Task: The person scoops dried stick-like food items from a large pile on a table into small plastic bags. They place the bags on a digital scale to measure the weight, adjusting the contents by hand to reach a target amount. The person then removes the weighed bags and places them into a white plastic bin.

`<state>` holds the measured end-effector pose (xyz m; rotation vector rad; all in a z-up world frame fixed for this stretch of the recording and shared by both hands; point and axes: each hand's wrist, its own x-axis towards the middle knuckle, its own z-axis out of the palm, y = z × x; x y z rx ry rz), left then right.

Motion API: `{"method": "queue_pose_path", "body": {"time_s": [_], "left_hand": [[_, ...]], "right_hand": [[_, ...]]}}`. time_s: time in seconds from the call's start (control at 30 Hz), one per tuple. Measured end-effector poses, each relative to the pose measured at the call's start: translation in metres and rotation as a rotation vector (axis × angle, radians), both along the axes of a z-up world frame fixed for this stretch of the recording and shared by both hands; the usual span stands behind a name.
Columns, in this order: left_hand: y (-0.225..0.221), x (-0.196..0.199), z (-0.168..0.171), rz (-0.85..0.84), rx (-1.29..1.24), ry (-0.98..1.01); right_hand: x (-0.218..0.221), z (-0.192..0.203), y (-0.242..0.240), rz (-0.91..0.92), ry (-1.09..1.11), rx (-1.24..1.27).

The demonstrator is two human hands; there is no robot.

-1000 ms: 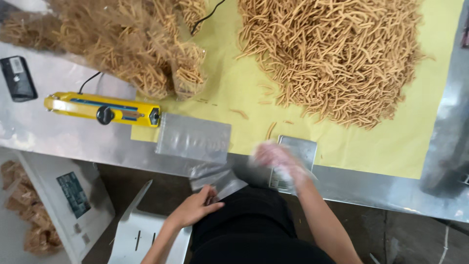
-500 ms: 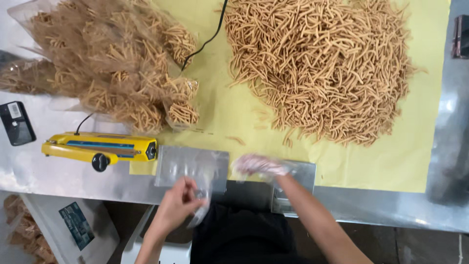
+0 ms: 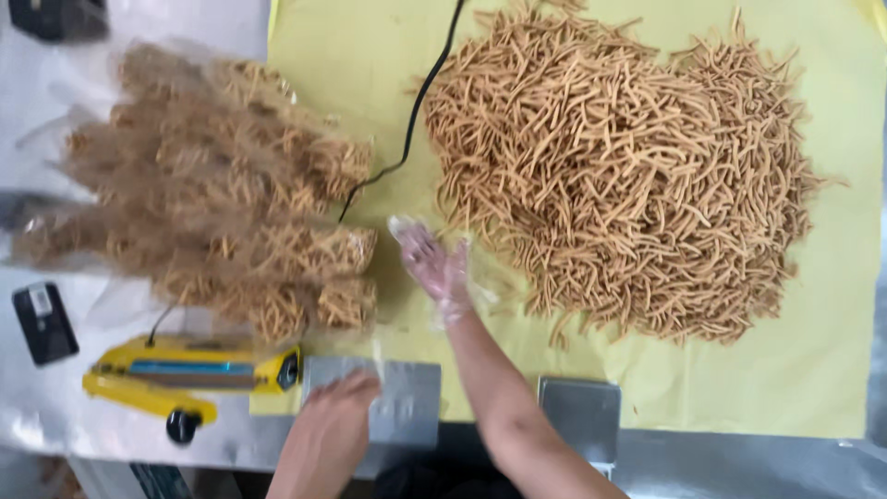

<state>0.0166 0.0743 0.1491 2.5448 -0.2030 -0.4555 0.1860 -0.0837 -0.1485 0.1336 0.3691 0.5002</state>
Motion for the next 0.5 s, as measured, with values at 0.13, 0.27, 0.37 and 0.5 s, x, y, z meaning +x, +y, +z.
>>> {"method": "queue_pose_path", "body": {"time_s": [0.13, 0.27, 0.37, 0.5], "left_hand": [[0.006, -0.01, 0.004, 0.095, 0.051, -0.08], [-0.021, 0.014, 0.026, 0.187, 0.1, -0.308], [-0.046, 0.051, 0.066, 0.025, 0.04, -0.486], [-0.082, 0.106, 0.078, 0.055, 0.09, -0.314]], "right_hand": [[0.071, 0.022, 0.032, -0.376, -0.356, 0.407], [0.124, 0.017, 0.007, -0.581, -0.282, 0.334], [0.133, 0.016, -0.014, -0.646, -0.225, 0.193], [0.132, 0.022, -0.03, -0.681, -0.192, 0.044]]}}
